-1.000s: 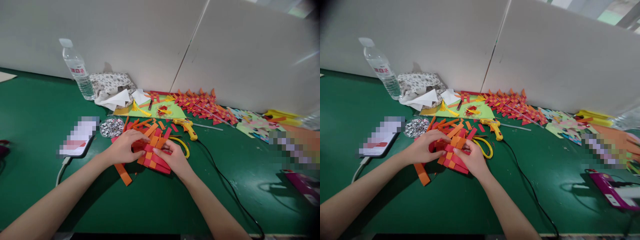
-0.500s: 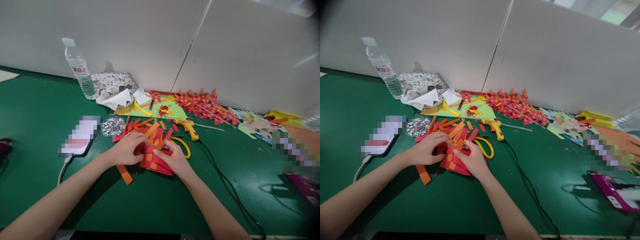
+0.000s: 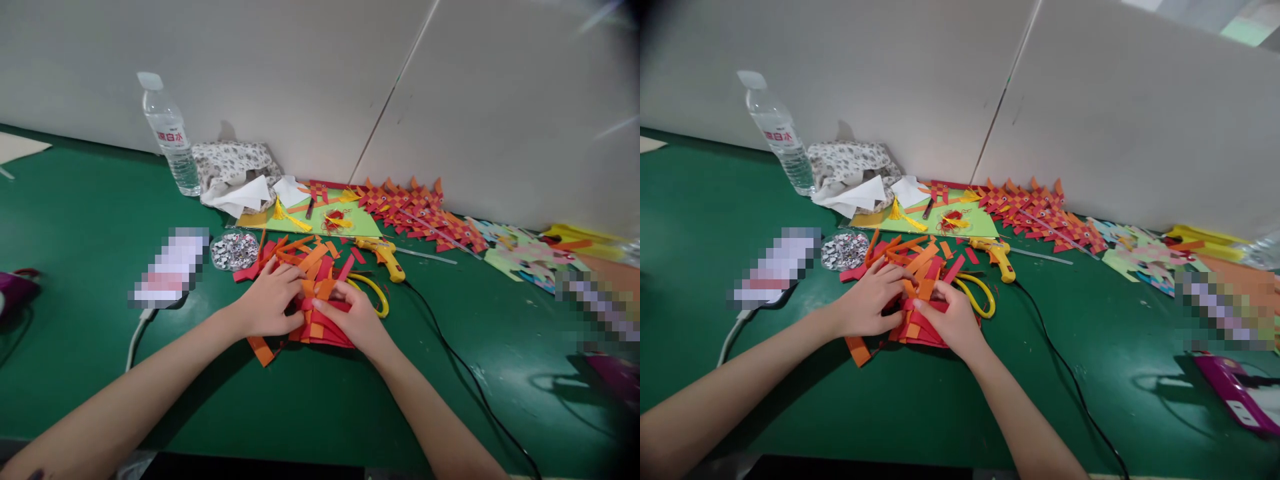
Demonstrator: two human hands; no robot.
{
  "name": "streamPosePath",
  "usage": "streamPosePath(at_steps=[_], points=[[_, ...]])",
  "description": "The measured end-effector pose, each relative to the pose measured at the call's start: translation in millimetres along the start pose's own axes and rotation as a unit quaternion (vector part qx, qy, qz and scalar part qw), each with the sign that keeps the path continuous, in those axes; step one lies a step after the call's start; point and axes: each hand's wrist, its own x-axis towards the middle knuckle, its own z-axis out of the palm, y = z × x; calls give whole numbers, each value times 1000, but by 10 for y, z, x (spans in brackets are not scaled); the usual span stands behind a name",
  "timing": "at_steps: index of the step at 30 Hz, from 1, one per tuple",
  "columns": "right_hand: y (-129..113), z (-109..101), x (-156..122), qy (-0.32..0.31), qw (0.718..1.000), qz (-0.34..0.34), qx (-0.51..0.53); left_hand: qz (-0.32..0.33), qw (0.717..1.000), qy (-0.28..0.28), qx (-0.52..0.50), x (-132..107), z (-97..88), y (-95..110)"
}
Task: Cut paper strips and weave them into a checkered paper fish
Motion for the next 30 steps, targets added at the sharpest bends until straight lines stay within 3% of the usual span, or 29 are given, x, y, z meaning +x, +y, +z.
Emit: streamPosePath(at_steps=[12, 19, 24, 30], points=[[-92, 8, -45, 14, 1000, -26, -2, 4, 997, 72, 2, -6, -90, 60], [-80, -9, -47, 82, 995, -63, -1, -15, 989, 130, -61, 10, -102, 67], [-116, -23, -64, 109, 991, -63, 45, -6, 974, 174, -142, 17, -82, 68], [-94, 2, -70, 102, 988, -41, 111, 7, 968, 192, -160, -7, -73, 101]])
